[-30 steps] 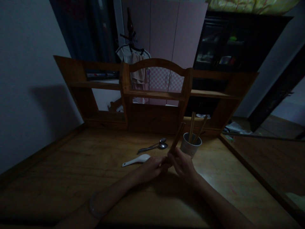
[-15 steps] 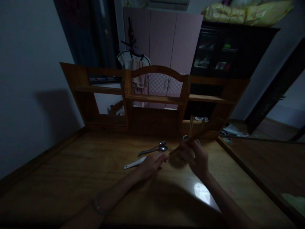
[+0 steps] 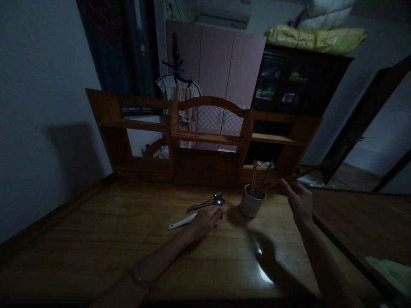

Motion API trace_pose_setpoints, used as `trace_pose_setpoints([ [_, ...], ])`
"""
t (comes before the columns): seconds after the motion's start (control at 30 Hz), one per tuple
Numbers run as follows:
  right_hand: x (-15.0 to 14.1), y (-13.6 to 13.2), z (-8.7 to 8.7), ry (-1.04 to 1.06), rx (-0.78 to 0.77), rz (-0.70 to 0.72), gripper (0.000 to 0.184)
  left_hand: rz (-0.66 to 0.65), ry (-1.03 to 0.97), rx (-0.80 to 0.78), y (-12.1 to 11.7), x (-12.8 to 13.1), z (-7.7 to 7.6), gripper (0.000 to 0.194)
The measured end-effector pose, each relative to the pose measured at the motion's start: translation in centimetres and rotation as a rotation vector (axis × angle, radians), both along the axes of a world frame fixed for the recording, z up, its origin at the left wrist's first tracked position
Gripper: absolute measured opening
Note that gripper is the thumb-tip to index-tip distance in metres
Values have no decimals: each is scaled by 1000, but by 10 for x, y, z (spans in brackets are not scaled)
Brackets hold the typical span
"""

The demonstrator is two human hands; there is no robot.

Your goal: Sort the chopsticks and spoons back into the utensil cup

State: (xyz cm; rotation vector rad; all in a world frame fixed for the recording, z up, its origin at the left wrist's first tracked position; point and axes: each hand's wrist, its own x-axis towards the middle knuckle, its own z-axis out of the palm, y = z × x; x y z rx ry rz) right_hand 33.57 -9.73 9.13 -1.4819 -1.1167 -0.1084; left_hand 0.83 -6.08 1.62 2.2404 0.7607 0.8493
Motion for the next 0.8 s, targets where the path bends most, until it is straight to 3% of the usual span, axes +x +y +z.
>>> trace_pose_setpoints([
  [0.37, -13, 13, -19, -185, -170, -70, 53, -60, 113, 188, 6, -3, -4, 34],
  [0.67, -11, 15, -29, -273, -291, -124, 53, -78, 179, 270, 8, -2, -10, 27],
  [0.8, -6, 20, -35, -261, -286, -122, 51, -68, 178, 232, 8, -3, -11, 31],
])
